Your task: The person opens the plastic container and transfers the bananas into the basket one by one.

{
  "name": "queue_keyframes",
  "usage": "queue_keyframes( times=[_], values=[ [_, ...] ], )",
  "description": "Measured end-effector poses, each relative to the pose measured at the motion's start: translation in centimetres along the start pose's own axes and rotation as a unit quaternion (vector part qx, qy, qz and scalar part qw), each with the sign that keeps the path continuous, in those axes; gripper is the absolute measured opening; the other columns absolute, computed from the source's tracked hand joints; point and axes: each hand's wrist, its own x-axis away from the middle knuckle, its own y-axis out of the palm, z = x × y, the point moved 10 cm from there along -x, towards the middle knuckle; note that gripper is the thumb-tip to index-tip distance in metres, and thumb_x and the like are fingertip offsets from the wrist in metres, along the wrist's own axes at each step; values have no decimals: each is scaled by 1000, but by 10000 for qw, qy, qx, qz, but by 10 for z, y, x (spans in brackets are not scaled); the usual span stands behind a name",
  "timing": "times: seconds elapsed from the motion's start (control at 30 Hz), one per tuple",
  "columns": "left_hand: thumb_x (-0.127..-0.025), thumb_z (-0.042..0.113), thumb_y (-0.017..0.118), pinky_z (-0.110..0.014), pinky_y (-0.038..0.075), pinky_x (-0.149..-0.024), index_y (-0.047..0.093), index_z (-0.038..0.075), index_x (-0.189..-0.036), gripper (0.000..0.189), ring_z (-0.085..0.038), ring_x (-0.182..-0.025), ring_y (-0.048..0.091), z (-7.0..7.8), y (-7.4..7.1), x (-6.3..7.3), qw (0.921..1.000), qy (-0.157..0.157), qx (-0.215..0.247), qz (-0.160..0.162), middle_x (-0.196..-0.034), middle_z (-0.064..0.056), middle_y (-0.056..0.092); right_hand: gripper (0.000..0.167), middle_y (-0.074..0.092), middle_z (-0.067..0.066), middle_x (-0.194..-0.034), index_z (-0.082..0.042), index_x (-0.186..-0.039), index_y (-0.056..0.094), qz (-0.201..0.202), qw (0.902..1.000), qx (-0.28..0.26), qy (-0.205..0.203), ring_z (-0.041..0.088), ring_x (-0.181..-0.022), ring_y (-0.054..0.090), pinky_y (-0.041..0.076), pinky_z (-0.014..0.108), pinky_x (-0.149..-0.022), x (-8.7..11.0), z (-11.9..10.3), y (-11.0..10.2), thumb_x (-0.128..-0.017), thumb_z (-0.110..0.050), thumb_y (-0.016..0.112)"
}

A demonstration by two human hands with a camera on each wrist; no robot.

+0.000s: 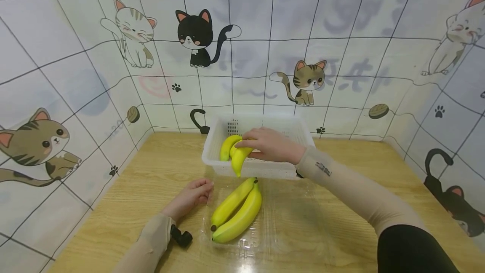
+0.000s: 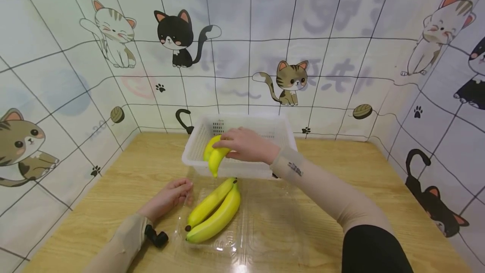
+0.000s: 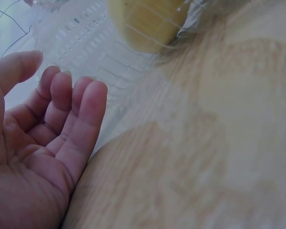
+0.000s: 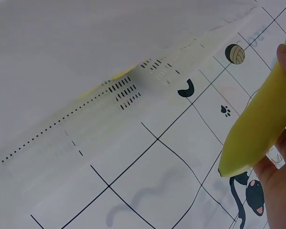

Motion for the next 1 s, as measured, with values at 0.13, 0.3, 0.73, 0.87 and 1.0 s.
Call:
queue_keyframes(
  times=[0.13, 0.3, 0.73, 0.87, 1.0],
  values=[
    [-102, 27, 52, -25, 47, -65, 48, -10, -100, 37, -15, -71, 54, 0, 1, 0, 10000, -15, -13, -9, -80, -3, 54, 44, 63, 6, -115, -16, -126, 62, -86, 9999, 87, 72, 23, -102, 59, 48, 38, -86, -1, 7, 1, -84, -18, 77],
    [-102, 27, 52, -25, 46, -64, 43, -17, -105, 45, -15, -71, 54, 1, 1, 1, 10000, -15, -8, 22, -80, -4, 54, 45, 63, 6, -114, -15, -125, 62, -153, 9997, 51, 179, 23, -101, 58, 48, 38, -85, -5, 14, 2, -83, -16, 78],
    [-102, 25, 51, -25, 46, -65, 50, -5, -95, 31, -17, -72, 54, 2, 2, -1, 9999, 61, 3, -84, -80, -4, 53, 43, 63, 4, -114, -17, -127, 62, -400, 9984, 239, 320, 21, -101, 58, 47, 37, -86, -9, 31, 7, -86, -19, 76],
    [-102, 23, 50, -25, 46, -64, 49, -7, -96, 31, -15, -71, 54, 3, 3, 0, 9999, 69, 39, -66, -79, -3, 53, 44, 62, 4, -115, -18, -127, 61, -504, 9978, 213, 387, 21, -101, 58, 47, 37, -87, -10, 37, 11, -86, -19, 76],
    [-103, 22, 49, -25, 47, -64, 47, -11, -96, 34, -14, -70, 54, 5, 5, 1, 9999, 120, 56, -67, -78, -2, 52, 45, 62, 4, -115, -18, -127, 62, -593, 9969, 208, 464, 21, -101, 58, 47, 37, -87, -12, 42, 15, -85, -19, 77]
  ],
)
